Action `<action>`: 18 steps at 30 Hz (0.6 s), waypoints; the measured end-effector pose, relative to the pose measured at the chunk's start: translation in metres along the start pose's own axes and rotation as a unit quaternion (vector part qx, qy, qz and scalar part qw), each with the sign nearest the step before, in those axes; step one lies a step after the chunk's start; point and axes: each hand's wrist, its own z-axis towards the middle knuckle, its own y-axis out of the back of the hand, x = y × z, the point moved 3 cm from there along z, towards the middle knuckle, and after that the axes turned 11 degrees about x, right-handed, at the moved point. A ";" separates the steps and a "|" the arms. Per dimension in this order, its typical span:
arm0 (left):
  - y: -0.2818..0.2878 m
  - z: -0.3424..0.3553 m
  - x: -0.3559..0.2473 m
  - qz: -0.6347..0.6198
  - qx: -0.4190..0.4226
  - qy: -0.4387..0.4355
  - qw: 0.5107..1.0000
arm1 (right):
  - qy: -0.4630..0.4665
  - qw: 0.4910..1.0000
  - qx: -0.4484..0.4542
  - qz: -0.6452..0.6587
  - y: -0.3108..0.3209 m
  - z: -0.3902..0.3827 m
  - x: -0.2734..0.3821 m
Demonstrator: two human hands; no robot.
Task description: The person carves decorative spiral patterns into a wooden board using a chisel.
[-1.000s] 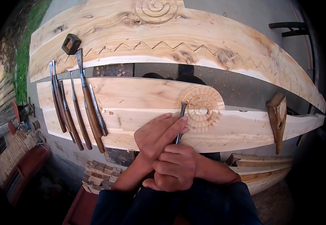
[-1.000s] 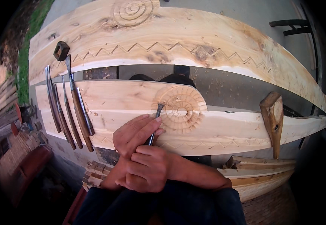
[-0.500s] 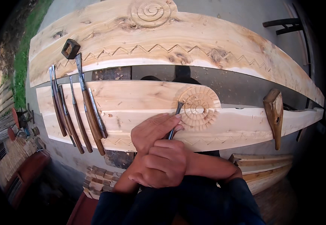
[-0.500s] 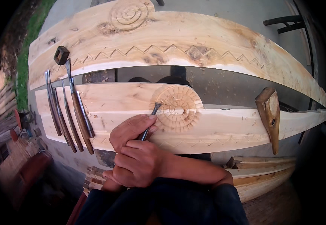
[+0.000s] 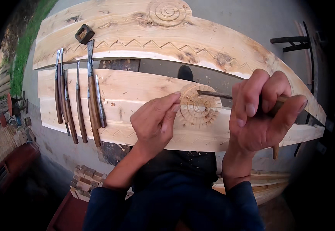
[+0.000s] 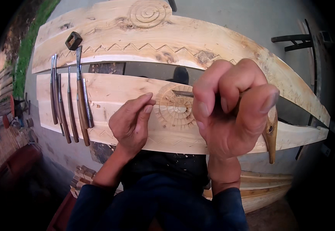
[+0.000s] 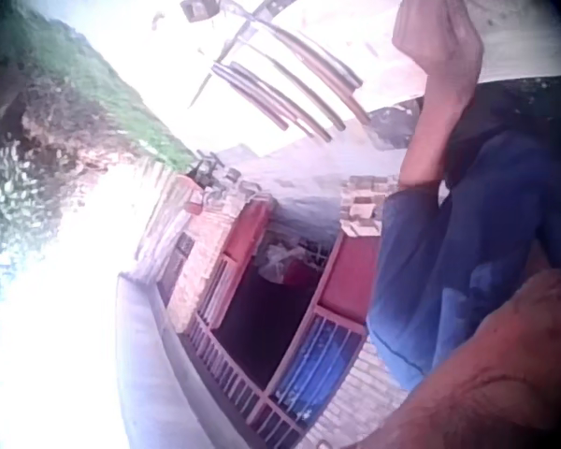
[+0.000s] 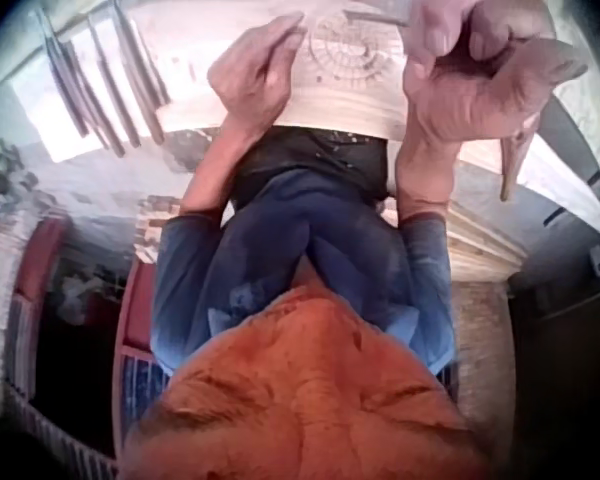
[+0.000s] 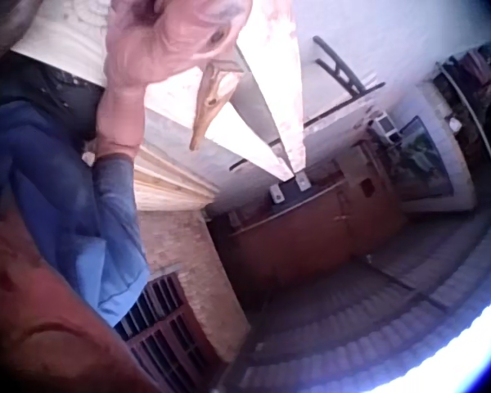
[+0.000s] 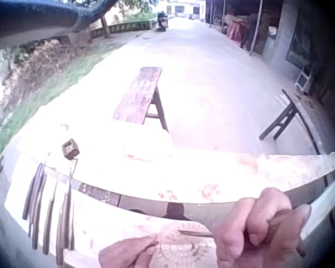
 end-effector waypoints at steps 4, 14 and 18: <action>0.002 0.004 0.009 -0.110 0.033 0.041 0.993 | -0.031 0.997 0.065 0.037 0.001 0.018 -0.021; -0.001 0.006 0.011 -0.174 0.078 0.131 0.973 | -0.081 0.988 0.100 0.084 0.002 0.025 -0.027; -0.003 0.008 0.012 -0.187 0.078 0.149 0.968 | -0.061 0.986 0.129 0.087 0.001 0.027 -0.034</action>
